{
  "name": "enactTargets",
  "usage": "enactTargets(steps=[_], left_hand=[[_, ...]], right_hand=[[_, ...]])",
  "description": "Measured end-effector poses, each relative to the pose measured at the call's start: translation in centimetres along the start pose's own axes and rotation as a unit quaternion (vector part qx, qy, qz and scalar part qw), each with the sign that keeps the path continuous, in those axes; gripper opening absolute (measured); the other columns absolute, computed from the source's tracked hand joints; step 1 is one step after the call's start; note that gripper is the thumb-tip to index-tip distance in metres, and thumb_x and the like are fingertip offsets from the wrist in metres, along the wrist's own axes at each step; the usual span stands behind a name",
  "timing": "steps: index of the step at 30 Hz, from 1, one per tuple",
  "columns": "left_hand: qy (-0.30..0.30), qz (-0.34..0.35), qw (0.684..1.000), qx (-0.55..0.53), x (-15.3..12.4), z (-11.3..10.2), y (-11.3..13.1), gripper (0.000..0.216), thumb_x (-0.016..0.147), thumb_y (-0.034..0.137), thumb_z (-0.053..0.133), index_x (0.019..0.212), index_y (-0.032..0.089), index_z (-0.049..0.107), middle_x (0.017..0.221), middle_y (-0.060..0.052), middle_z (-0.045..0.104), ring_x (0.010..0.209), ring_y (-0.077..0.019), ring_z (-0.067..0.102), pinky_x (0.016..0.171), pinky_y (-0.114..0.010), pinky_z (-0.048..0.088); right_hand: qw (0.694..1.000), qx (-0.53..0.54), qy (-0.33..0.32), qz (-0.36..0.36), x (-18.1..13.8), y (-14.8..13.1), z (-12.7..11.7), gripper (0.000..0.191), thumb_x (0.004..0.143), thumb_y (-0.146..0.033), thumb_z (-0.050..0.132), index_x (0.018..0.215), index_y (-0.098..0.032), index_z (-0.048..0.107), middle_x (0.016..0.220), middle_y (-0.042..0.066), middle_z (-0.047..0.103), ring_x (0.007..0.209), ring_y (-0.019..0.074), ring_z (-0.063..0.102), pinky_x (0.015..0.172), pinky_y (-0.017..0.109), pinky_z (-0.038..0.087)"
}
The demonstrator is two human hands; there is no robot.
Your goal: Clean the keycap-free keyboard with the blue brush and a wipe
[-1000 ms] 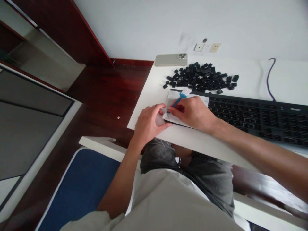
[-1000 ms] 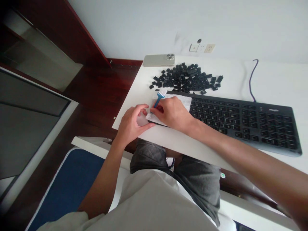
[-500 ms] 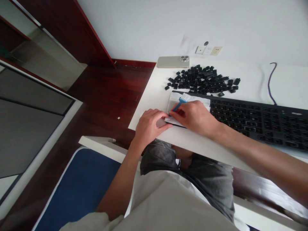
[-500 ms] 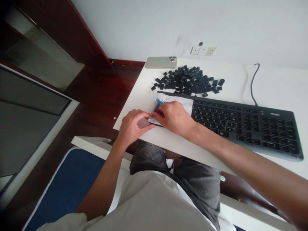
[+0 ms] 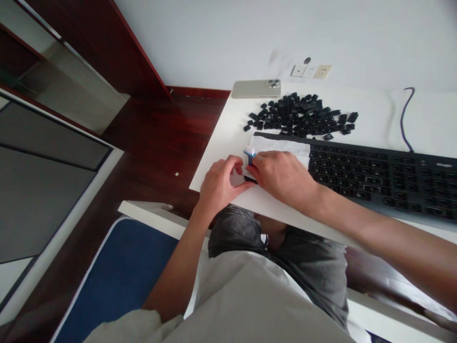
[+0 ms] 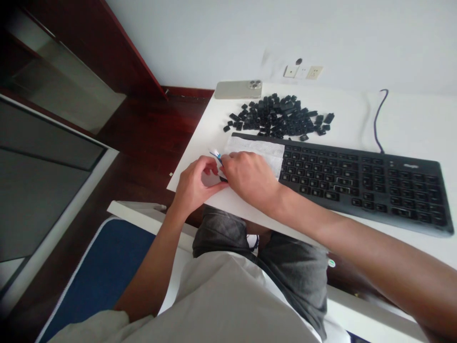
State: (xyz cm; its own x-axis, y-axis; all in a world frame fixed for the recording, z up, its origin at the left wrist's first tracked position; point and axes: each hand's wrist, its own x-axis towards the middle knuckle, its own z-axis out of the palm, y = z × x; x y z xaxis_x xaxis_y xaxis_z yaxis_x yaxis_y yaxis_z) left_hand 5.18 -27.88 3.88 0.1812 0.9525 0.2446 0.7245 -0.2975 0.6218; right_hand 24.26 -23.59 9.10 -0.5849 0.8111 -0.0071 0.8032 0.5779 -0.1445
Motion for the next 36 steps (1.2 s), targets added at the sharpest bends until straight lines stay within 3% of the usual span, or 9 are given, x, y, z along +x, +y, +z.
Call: enactTargets(steps=[4, 6, 8, 10, 13, 17, 24, 29, 36], left_hand=[[0.004, -0.010, 1.000, -0.014, -0.1, 0.0, 0.0, 0.051, 0.081, 0.032, 0.096, 0.113, 0.026, 0.057, 0.101, 0.001, 0.071, 0.096, -0.0213, 0.067, 0.090, -0.034, 0.051], [0.005, -0.006, 1.000, -0.016, -0.1, 0.0, 0.0, 0.053, 0.080, 0.029, 0.097, 0.114, 0.026, 0.056, 0.101, 0.001, 0.072, 0.095, -0.0208, 0.066, 0.090, -0.034, 0.051], [0.006, -0.002, 1.000, -0.020, -0.1, 0.0, 0.1, 0.055, 0.079, 0.028, 0.097, 0.115, 0.026, 0.056, 0.101, 0.001, 0.072, 0.094, -0.0207, 0.066, 0.090, -0.034, 0.051], [0.004, -0.002, 1.000, -0.026, -0.1, 0.0, 0.1, 0.056, 0.079, 0.028, 0.097, 0.117, 0.027, 0.056, 0.101, 0.001, 0.072, 0.095, -0.0209, 0.067, 0.091, -0.035, 0.052], [0.001, -0.005, 1.000, -0.027, 0.0, -0.1, 0.2, 0.055, 0.079, 0.028, 0.097, 0.116, 0.026, 0.056, 0.102, 0.000, 0.073, 0.095, -0.0213, 0.067, 0.092, -0.035, 0.052], [-0.004, -0.009, 1.000, -0.026, 0.0, -0.2, 0.3, 0.054, 0.079, 0.029, 0.097, 0.114, 0.026, 0.056, 0.103, 0.000, 0.073, 0.095, -0.0216, 0.067, 0.091, -0.035, 0.052], [-0.004, -0.010, 1.000, -0.019, 0.0, -0.1, 0.2, 0.056, 0.079, 0.029, 0.097, 0.118, 0.026, 0.058, 0.103, -0.001, 0.074, 0.097, -0.0231, 0.068, 0.092, -0.036, 0.052], [-0.006, -0.013, 1.000, -0.018, 0.1, 0.1, 0.2, 0.065, 0.080, 0.027, 0.097, 0.132, 0.027, 0.059, 0.104, -0.001, 0.076, 0.097, -0.0230, 0.068, 0.095, -0.037, 0.053], [-0.003, -0.008, 1.000, -0.003, 0.1, 0.2, 0.0, 0.072, 0.081, 0.028, 0.096, 0.142, 0.026, 0.058, 0.107, -0.002, 0.076, 0.101, -0.0234, 0.069, 0.098, -0.038, 0.053]], right_hand=[[0.997, 0.072, 0.022, 0.010, 0.4, 1.0, 0.5, 0.020, 0.104, -0.026, 0.065, 0.094, -0.014, 0.077, 0.086, 0.011, 0.077, 0.073, 0.0233, 0.065, 0.064, 0.035, 0.033], [0.987, 0.157, 0.038, 0.015, 0.8, 1.8, 0.8, 0.010, 0.098, -0.023, 0.073, 0.101, -0.015, 0.078, 0.080, 0.006, 0.076, 0.070, 0.0198, 0.064, 0.066, 0.032, 0.036], [0.971, 0.233, 0.044, 0.000, 1.1, 2.4, 1.0, 0.019, 0.093, -0.018, 0.075, 0.112, -0.016, 0.078, 0.076, 0.002, 0.074, 0.067, 0.0165, 0.063, 0.067, 0.030, 0.038], [0.964, 0.261, 0.048, -0.026, 1.3, 2.7, 1.0, 0.012, 0.094, -0.020, 0.074, 0.104, -0.016, 0.079, 0.073, 0.001, 0.073, 0.063, 0.0147, 0.061, 0.065, 0.029, 0.039], [0.965, 0.252, 0.063, -0.043, 1.4, 3.0, 0.9, 0.020, 0.100, -0.031, 0.070, 0.090, -0.016, 0.077, 0.073, 0.004, 0.074, 0.063, 0.0160, 0.062, 0.064, 0.030, 0.038], [0.964, 0.255, 0.057, -0.045, 1.3, 3.3, 0.5, 0.022, 0.103, -0.028, 0.062, 0.106, -0.013, 0.079, 0.080, 0.008, 0.077, 0.067, 0.0190, 0.066, 0.065, 0.031, 0.039], [0.994, 0.068, 0.080, -0.036, 1.0, 2.7, 0.2, 0.037, 0.106, -0.031, 0.059, 0.074, -0.016, 0.068, 0.066, 0.008, 0.065, 0.058, 0.0177, 0.049, 0.061, 0.035, 0.028], [0.997, 0.043, 0.047, -0.048, 1.1, 2.0, 0.2, 0.035, 0.111, -0.031, 0.053, 0.086, -0.013, 0.072, 0.068, 0.006, 0.062, 0.060, 0.0181, 0.046, 0.062, 0.034, 0.027], [0.994, 0.076, 0.011, -0.083, 0.5, 1.7, 0.6, 0.026, 0.111, -0.024, 0.055, 0.098, -0.012, 0.072, 0.083, 0.008, 0.068, 0.069, 0.0190, 0.056, 0.065, 0.033, 0.033]])
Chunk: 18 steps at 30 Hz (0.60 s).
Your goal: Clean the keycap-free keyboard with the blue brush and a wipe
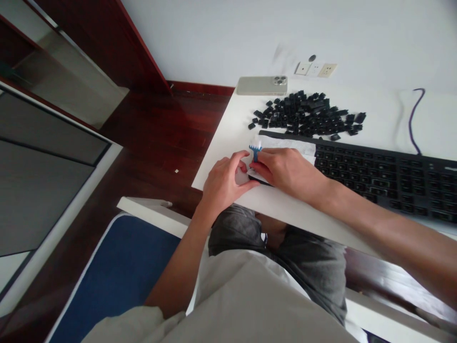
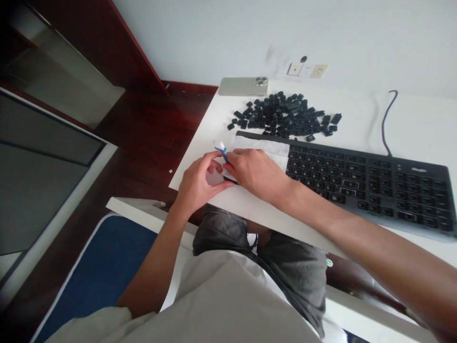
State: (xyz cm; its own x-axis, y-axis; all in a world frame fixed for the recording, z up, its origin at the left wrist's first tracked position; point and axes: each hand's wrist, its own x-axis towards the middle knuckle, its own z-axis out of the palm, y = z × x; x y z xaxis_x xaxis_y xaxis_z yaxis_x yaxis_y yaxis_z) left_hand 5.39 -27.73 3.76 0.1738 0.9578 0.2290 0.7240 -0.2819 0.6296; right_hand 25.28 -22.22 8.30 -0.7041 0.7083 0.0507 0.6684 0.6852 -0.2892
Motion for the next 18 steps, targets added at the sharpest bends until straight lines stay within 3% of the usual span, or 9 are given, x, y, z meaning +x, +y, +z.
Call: enactTargets(steps=[18], left_hand=[[-0.016, 0.006, 1.000, 0.021, -0.03, 0.03, -0.07, 0.075, 0.084, 0.031, 0.093, 0.149, 0.026, 0.055, 0.111, -0.003, 0.076, 0.106, -0.0260, 0.069, 0.102, -0.040, 0.052]], right_hand=[[0.997, -0.025, 0.068, -0.034, -0.12, 0.79, 0.80, 0.031, 0.112, -0.030, 0.053, 0.093, -0.016, 0.073, 0.083, 0.009, 0.070, 0.075, 0.0214, 0.059, 0.067, 0.035, 0.035]])
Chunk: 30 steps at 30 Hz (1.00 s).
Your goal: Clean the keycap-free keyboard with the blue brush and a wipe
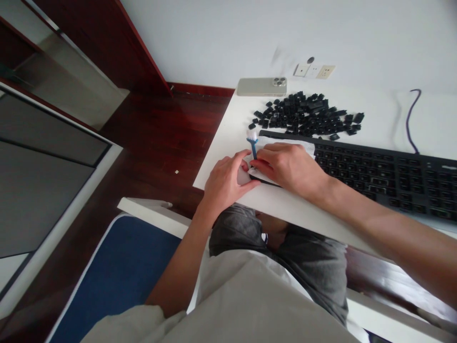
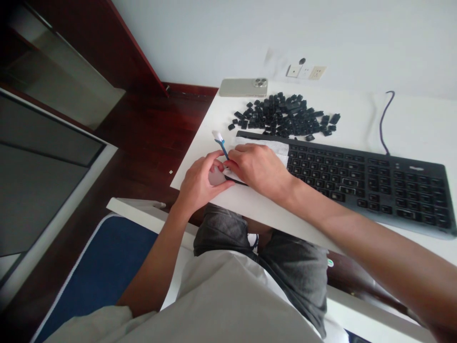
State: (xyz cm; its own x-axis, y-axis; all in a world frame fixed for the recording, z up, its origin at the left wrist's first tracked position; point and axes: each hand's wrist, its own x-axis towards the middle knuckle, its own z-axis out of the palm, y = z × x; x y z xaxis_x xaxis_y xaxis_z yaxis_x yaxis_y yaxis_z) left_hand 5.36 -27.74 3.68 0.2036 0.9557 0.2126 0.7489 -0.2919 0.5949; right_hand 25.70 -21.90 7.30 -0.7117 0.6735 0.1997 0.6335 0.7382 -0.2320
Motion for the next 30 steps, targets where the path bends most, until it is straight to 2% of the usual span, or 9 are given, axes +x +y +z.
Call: enactTargets(steps=[9, 16, 23, 26, 30], left_hand=[[0.015, -0.011, 1.000, -0.011, 0.1, 0.4, -0.4, 0.086, 0.082, 0.033, 0.095, 0.155, 0.026, 0.050, 0.111, -0.004, 0.076, 0.104, -0.0244, 0.070, 0.100, -0.038, 0.053], [0.011, 0.004, 1.000, -0.015, 0.2, 0.2, -0.4, 0.095, 0.082, 0.032, 0.095, 0.163, 0.028, 0.045, 0.122, -0.007, 0.076, 0.114, -0.0271, 0.070, 0.106, -0.041, 0.054], [0.011, 0.004, 1.000, -0.002, 0.0, 0.3, -0.5, 0.107, 0.082, 0.032, 0.095, 0.171, 0.032, 0.036, 0.126, -0.006, 0.077, 0.118, -0.0282, 0.069, 0.110, -0.045, 0.053], [0.010, -0.003, 1.000, -0.005, 0.0, 0.3, -0.3, 0.105, 0.082, 0.033, 0.094, 0.171, 0.031, 0.038, 0.123, -0.006, 0.077, 0.115, -0.0282, 0.070, 0.108, -0.043, 0.054], [0.015, -0.003, 1.000, 0.002, 0.0, 0.2, -0.2, 0.106, 0.086, 0.034, 0.091, 0.174, 0.028, 0.032, 0.121, -0.007, 0.077, 0.114, -0.0268, 0.069, 0.107, -0.040, 0.054]], right_hand=[[0.997, 0.049, 0.024, 0.053, -0.2, -0.9, 0.8, 0.029, 0.109, -0.025, 0.056, 0.086, -0.015, 0.071, 0.078, 0.006, 0.063, 0.070, 0.0178, 0.053, 0.066, 0.034, 0.033], [0.998, 0.064, 0.020, 0.020, -0.4, -0.9, 0.8, 0.034, 0.113, -0.027, 0.052, 0.087, -0.016, 0.071, 0.080, 0.006, 0.064, 0.072, 0.0177, 0.054, 0.067, 0.033, 0.035], [0.999, 0.019, 0.029, 0.035, -0.2, -0.7, 1.2, 0.036, 0.114, -0.027, 0.050, 0.090, -0.015, 0.073, 0.081, 0.007, 0.066, 0.072, 0.0186, 0.055, 0.065, 0.034, 0.033], [0.999, 0.015, 0.023, 0.025, -0.5, -1.0, 1.1, 0.035, 0.114, -0.027, 0.050, 0.090, -0.014, 0.073, 0.082, 0.008, 0.067, 0.072, 0.0188, 0.056, 0.065, 0.034, 0.033], [0.998, 0.047, 0.035, 0.013, -0.9, -0.9, 1.2, 0.035, 0.113, -0.028, 0.052, 0.089, -0.014, 0.073, 0.080, 0.006, 0.067, 0.070, 0.0175, 0.055, 0.064, 0.033, 0.034]])
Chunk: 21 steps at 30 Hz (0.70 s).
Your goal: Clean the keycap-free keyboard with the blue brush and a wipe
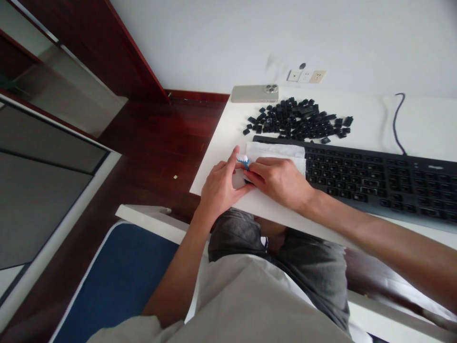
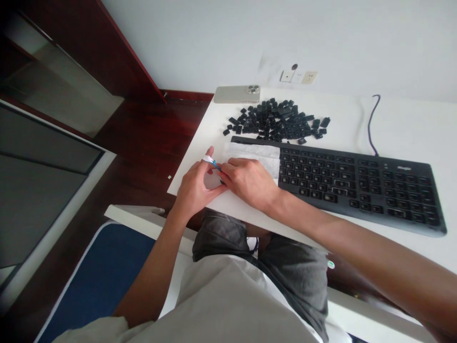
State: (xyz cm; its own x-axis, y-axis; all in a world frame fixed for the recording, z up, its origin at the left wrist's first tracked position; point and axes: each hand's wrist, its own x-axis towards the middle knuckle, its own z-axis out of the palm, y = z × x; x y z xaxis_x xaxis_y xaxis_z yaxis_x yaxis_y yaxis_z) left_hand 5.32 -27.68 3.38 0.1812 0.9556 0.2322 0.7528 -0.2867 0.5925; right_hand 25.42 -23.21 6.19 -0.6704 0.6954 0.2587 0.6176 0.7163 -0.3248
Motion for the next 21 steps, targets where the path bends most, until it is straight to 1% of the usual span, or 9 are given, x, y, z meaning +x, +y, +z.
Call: enactTargets(steps=[4, 7, 11, 15, 17, 21], left_hand=[[-0.003, 0.015, 1.000, 0.001, -0.1, 0.0, -0.1, 0.110, 0.085, 0.033, 0.092, 0.175, 0.027, 0.029, 0.123, -0.007, 0.076, 0.116, -0.0267, 0.069, 0.108, -0.041, 0.054], [-0.005, 0.010, 1.000, 0.001, -0.1, 0.0, -0.1, 0.111, 0.085, 0.032, 0.092, 0.175, 0.027, 0.027, 0.122, -0.007, 0.076, 0.116, -0.0269, 0.069, 0.108, -0.041, 0.054], [0.003, 0.006, 1.000, -0.005, -0.1, 0.1, -0.2, 0.118, 0.085, 0.035, 0.092, 0.178, 0.028, 0.019, 0.119, -0.006, 0.075, 0.113, -0.0266, 0.070, 0.108, -0.042, 0.054], [0.006, 0.017, 1.000, -0.014, -0.2, 0.2, -0.4, 0.125, 0.084, 0.033, 0.093, 0.179, 0.029, 0.012, 0.122, -0.007, 0.076, 0.116, -0.0272, 0.070, 0.109, -0.043, 0.055], [0.007, 0.019, 1.000, -0.010, -0.2, 0.3, -0.5, 0.125, 0.084, 0.033, 0.093, 0.179, 0.028, 0.012, 0.122, -0.008, 0.076, 0.116, -0.0279, 0.070, 0.109, -0.044, 0.056], [0.019, 0.016, 1.000, 0.006, -0.2, 0.3, -0.7, 0.122, 0.084, 0.038, 0.093, 0.178, 0.026, 0.017, 0.119, -0.009, 0.075, 0.114, -0.0290, 0.072, 0.105, -0.045, 0.058]], right_hand=[[1.000, -0.003, 0.004, -0.014, 0.2, 0.7, 0.1, 0.036, 0.113, -0.027, 0.052, 0.085, -0.015, 0.071, 0.079, 0.006, 0.066, 0.071, 0.0177, 0.056, 0.065, 0.033, 0.035], [1.000, -0.007, 0.000, -0.027, 0.2, 0.8, 0.0, 0.036, 0.114, -0.027, 0.051, 0.086, -0.016, 0.071, 0.079, 0.006, 0.066, 0.074, 0.0188, 0.057, 0.066, 0.033, 0.036], [0.999, 0.014, 0.004, -0.031, 0.1, 0.8, 0.1, 0.040, 0.115, -0.030, 0.048, 0.087, -0.017, 0.072, 0.079, 0.005, 0.064, 0.072, 0.0181, 0.054, 0.066, 0.032, 0.035], [0.999, 0.014, 0.001, -0.040, 0.1, 1.0, 0.3, 0.041, 0.115, -0.032, 0.047, 0.087, -0.016, 0.072, 0.079, 0.006, 0.064, 0.073, 0.0185, 0.054, 0.067, 0.033, 0.036], [0.999, 0.010, 0.009, -0.046, 0.1, 1.1, 0.4, 0.040, 0.115, -0.031, 0.048, 0.087, -0.016, 0.072, 0.079, 0.006, 0.064, 0.073, 0.0184, 0.054, 0.067, 0.033, 0.035], [0.998, 0.014, 0.018, -0.062, 0.2, 1.2, 0.5, 0.040, 0.116, -0.031, 0.049, 0.087, -0.016, 0.072, 0.079, 0.005, 0.063, 0.071, 0.0177, 0.053, 0.066, 0.033, 0.034]])
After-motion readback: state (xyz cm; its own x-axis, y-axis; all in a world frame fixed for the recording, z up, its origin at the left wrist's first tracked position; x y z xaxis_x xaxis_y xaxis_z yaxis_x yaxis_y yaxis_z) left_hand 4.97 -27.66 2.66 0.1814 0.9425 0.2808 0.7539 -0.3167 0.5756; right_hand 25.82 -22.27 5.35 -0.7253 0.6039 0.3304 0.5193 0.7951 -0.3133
